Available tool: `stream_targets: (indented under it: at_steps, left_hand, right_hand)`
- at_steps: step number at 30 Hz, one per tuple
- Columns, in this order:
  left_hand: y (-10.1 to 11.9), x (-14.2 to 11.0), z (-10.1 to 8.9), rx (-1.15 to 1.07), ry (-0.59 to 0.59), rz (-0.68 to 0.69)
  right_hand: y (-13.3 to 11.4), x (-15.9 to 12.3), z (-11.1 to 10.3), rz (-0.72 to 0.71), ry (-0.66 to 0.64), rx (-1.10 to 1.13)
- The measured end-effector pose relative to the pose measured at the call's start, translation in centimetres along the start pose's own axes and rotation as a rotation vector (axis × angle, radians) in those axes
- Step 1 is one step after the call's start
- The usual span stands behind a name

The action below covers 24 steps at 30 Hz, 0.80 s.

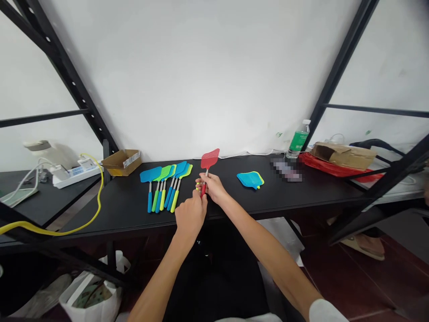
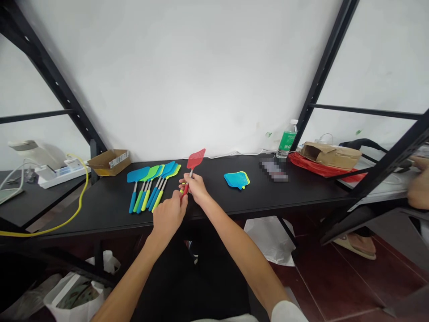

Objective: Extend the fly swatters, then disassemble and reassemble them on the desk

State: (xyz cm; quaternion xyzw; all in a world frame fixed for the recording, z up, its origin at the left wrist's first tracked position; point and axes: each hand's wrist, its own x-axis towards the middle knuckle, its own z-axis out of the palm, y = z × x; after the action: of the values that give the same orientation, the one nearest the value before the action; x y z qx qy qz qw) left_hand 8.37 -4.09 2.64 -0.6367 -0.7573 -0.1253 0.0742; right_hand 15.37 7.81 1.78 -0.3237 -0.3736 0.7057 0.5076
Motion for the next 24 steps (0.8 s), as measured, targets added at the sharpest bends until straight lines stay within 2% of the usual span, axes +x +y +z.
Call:
stream_targets:
  at_steps: [2, 5, 7, 8, 10, 12, 16, 18, 20, 22, 24]
  left_hand:
    - [-0.5, 0.8, -0.2, -0.063, -0.012, 0.049]
    - [-1.6, 3.9, -0.5, -0.115, 0.054, 0.106]
    - [-2.0, 6.7, -0.4, -0.080, 0.112, 0.233]
    - [-2.0, 8.0, -0.1, -0.044, 0.095, 0.332]
    - [-1.4, 10.3, 0.7, 0.022, -0.010, 0.516]
    - [-0.1, 11.6, 1.7, 0.049, -0.075, 0.628]
    - [2.7, 12.5, 2.4, 0.020, -0.055, 0.717]
    - [3.1, 12.8, 1.9, -0.007, -0.022, 0.705]
    - [2.0, 13.2, 1.0, -0.057, 0.009, 0.588]
    - [-0.2, 13.5, 0.4, -0.094, 0.011, 0.334]
    - [-2.7, 13.6, 0.2, -0.042, -0.040, 0.105]
  right_hand:
    - [-1.0, -0.2, -0.4, 0.001, -0.012, 0.074]
    - [-3.0, -0.1, -2.0, -0.062, 0.013, 0.168]
    - [-4.3, 0.0, -3.5, -0.066, 0.020, 0.201]
    - [-4.8, 0.0, -4.3, -0.053, 0.030, 0.211]
    - [-5.7, -0.2, -5.8, -0.032, 0.064, 0.229]
    - [-6.1, -0.6, -7.0, -0.037, 0.082, 0.233]
    - [-6.1, -1.5, -8.7, -0.069, 0.071, 0.162]
    - [-6.0, -1.9, -9.4, -0.085, 0.072, 0.117]
    - [-5.7, -2.2, -9.9, -0.098, 0.068, 0.088]
    - [-5.4, -2.5, -10.3, -0.097, 0.056, 0.077]
    - [-5.1, -2.7, -10.4, -0.077, 0.044, 0.082]
